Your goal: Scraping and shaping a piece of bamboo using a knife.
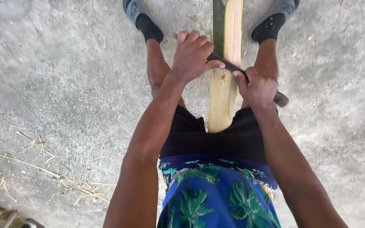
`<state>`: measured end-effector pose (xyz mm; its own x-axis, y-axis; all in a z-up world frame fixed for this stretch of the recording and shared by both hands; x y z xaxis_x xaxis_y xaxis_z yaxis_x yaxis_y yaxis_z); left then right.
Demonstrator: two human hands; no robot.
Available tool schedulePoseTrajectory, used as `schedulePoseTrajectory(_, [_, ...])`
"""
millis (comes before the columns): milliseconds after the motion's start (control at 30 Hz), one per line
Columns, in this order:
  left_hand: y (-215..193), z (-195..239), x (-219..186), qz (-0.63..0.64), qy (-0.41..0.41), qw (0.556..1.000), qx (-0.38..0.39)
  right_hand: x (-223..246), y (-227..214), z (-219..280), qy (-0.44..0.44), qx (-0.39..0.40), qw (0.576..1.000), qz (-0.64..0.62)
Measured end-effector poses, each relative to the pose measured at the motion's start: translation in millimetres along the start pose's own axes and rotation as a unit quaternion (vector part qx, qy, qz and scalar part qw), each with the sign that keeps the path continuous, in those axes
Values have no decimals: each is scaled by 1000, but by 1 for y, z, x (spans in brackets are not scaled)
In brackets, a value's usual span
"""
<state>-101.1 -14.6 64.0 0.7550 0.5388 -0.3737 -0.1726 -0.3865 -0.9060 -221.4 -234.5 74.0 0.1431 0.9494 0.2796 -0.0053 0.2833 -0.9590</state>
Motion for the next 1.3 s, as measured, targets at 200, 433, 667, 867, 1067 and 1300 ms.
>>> schedulePoseTrajectory(200, [13, 50, -24, 0, -69, 994, -84, 3, -35, -9, -141, -42, 989, 26])
schedulePoseTrajectory(433, [39, 77, -38, 38, -158, 986, -38, -27, -75, -47, -226, -35, 955, 187])
schedulePoseTrajectory(667, [67, 82, -61, 93, -297, 949, -45, -26, -71, -96, -294, 5, 937, 190])
schedulePoseTrajectory(867, [66, 82, -65, 126, -326, 933, -83, -31, -65, -108, -331, -19, 926, 181])
schedulePoseTrajectory(1067, [82, 88, -60, 101, -321, 934, -120, -25, -69, -110, -340, -18, 919, 197])
schedulePoseTrajectory(1300, [98, 97, -63, 133, -338, 926, -101, -11, -66, -115, -340, 9, 915, 216])
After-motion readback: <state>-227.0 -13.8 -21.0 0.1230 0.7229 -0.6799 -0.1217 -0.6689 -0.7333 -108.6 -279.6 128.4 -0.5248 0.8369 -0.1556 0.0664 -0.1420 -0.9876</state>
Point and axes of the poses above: each hand's wrist, its own z-axis away from the middle knuckle, its own y-axis out of the palm, x = y × z, the point moved 2 cm from there along -z, towards the middle knuckle, and after that the axes turned 8 degrees about y, right-handed, at the moved point
